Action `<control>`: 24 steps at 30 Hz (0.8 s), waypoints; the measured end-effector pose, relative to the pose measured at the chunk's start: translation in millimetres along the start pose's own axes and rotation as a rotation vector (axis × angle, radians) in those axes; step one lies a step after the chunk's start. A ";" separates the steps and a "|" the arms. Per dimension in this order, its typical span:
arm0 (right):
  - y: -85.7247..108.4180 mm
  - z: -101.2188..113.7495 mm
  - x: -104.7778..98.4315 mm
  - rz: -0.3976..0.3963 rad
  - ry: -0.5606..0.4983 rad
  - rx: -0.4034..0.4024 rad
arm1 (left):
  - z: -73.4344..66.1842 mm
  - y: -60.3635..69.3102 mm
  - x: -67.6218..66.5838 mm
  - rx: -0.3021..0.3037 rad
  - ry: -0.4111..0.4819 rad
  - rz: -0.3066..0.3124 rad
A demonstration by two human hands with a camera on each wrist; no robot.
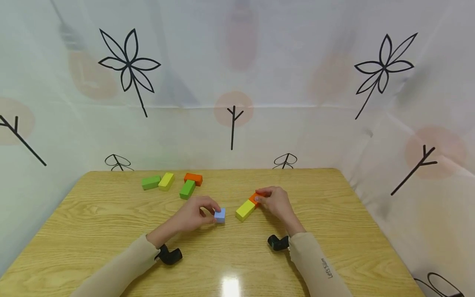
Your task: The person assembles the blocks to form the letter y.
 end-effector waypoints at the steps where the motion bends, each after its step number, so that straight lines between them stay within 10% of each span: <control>1: 0.1 -0.2 0.0 -0.002 -0.006 0.003 | -0.8 0.6 0.6 0.008 -0.002 0.004; 24: 2.8 1.7 -1.5 -0.007 -0.009 0.011 | -17.0 -4.5 18.7 0.083 -0.080 0.104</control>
Point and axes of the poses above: each hand's wrist, its own y-axis away from the middle knuckle, its own x-axis out of the palm, z = x × y, the point moved 5 cm from there along -y, towards the middle knuckle, and after that the axes turned 1 degree about -x, right-handed, at the moved point
